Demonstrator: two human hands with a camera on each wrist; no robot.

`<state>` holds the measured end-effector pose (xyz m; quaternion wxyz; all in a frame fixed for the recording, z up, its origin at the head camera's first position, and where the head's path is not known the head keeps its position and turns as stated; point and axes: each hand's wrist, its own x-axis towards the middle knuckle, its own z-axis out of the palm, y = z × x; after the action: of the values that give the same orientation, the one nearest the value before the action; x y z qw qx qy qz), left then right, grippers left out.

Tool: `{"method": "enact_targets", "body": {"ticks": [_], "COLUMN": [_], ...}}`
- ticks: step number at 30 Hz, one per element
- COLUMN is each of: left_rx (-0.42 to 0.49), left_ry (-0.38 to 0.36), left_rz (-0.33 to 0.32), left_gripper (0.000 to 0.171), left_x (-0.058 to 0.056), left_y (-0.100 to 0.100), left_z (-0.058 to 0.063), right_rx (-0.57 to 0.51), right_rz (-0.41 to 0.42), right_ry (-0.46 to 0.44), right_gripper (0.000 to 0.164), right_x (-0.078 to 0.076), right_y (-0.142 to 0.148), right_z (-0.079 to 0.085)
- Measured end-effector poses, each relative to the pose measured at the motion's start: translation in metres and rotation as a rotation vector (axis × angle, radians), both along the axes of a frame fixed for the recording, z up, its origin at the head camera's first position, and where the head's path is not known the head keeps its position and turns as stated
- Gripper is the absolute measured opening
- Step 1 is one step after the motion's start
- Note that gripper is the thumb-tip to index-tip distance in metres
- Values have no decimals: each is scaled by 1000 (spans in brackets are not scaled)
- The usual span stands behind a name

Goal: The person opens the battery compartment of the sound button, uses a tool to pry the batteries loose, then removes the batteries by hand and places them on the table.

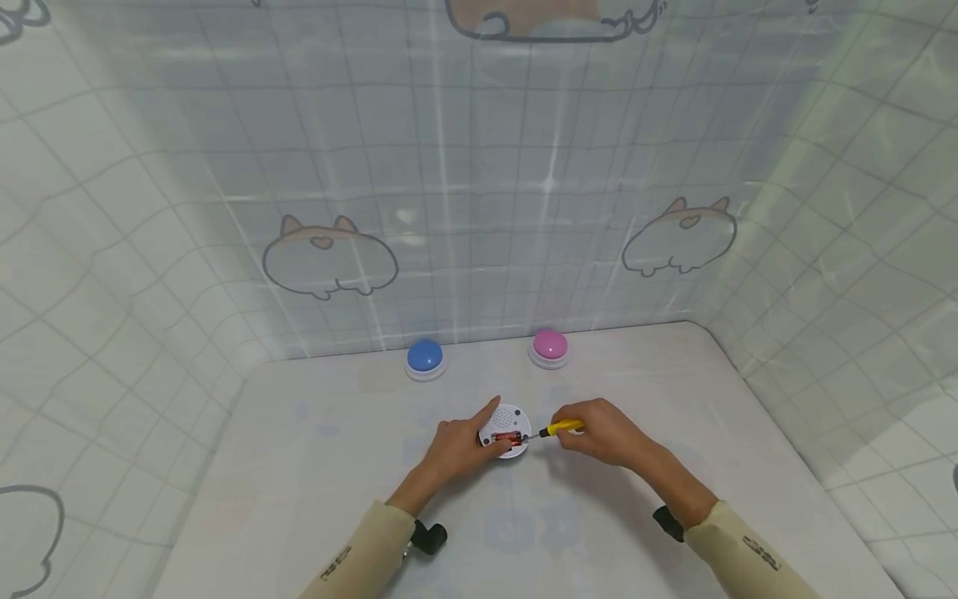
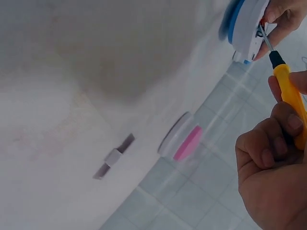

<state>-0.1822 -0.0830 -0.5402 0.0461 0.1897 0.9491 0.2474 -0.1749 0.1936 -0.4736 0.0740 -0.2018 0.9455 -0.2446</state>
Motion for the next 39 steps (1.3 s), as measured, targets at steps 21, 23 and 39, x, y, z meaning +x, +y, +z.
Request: {"method": "enact_targets", "body": {"ticks": [21, 23, 39], "left_rx": [-17, -14, -9], "left_ry": [-21, -17, -27], "left_rz": [9, 1, 8], "left_gripper": [83, 83, 83], "left_x": [0, -2, 1], "left_y": [5, 4, 6], "left_z": [4, 4, 6], "right_rx": [-95, -72, 92], "right_rz": [-18, -10, 6], "right_ry": [-107, -95, 40], "right_gripper": [19, 19, 21], "right_x": [-2, -2, 4], "right_y": [12, 10, -1], "right_z": [7, 6, 13]}}
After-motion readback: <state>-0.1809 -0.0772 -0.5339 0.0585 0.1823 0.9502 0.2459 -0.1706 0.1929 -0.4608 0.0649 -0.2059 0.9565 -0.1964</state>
